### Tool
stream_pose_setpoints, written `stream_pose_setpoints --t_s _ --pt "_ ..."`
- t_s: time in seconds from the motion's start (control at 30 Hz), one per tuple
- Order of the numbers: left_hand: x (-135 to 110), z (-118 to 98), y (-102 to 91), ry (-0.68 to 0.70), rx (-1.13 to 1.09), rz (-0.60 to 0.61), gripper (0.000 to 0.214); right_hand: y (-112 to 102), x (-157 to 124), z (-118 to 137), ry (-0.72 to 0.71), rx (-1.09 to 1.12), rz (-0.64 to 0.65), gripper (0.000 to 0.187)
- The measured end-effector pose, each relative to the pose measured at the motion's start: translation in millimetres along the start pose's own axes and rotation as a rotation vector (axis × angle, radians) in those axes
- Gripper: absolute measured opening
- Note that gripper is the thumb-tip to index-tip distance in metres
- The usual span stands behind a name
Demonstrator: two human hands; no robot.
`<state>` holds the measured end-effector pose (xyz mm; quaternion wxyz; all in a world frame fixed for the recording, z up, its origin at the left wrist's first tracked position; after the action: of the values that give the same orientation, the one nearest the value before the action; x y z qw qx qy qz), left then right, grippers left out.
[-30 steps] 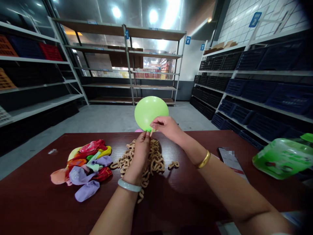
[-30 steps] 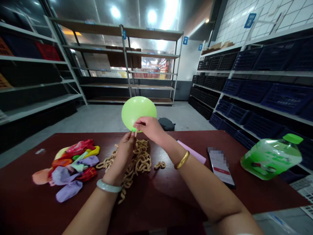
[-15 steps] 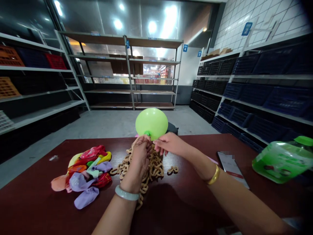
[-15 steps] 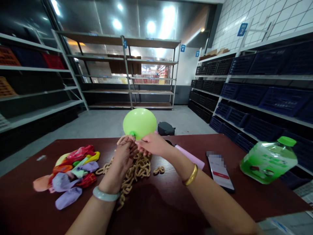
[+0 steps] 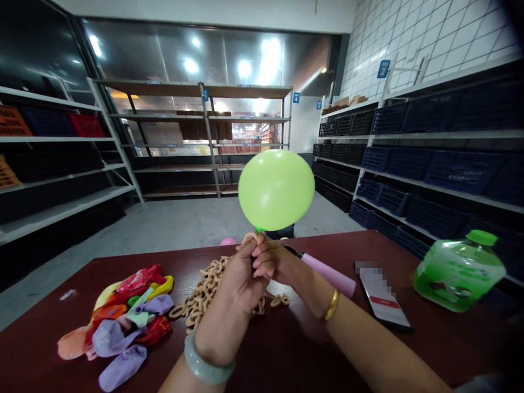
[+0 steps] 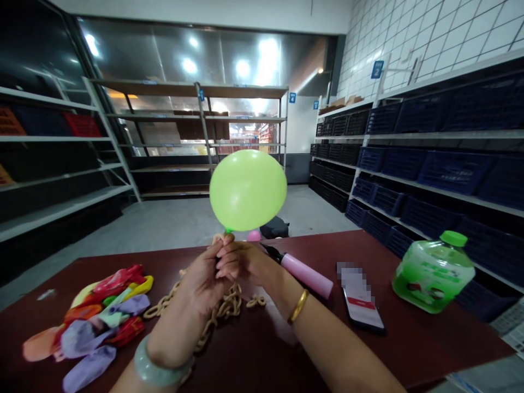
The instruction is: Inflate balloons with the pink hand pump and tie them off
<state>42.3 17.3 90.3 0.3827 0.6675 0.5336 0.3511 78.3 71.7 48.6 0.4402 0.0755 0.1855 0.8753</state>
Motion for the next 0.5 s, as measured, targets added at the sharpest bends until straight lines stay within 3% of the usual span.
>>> stream_pose_setpoints --t_s 0.1,0.3,0.4,0.5 --pt "2.8 -3.6 -9.0 -0.031 0.057 -0.033 0.019 -10.5 -8.2 0.3 0.011 -0.022 0.014 0.015" --pt "14.8 -9.1 -38.8 -0.009 0.136 -0.118 0.019 -47.5 -12.6 -2.2 -0.045 -0.061 -0.234 0.034" --pt "27.5 -11.0 -59.0 0.151 0.307 -0.12 0.02 -49.6 -14.1 -5.2 -0.079 -0.138 -0.269 0.035" --pt "37.8 -14.1 -82.4 0.367 0.566 -0.16 0.03 -46.5 -25.9 5.5 -0.291 -0.41 -0.414 0.026"
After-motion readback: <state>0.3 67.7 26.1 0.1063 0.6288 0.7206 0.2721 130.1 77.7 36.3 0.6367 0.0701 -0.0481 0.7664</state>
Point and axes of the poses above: each hand's wrist, its own x-axis towards the middle knuckle, its own y-axis out of the palm, z = x × y, the point moved 6 cm from there along x, towards the middle knuckle, and after that the axes turned 10 degrees about y, right-handed, at the moved point
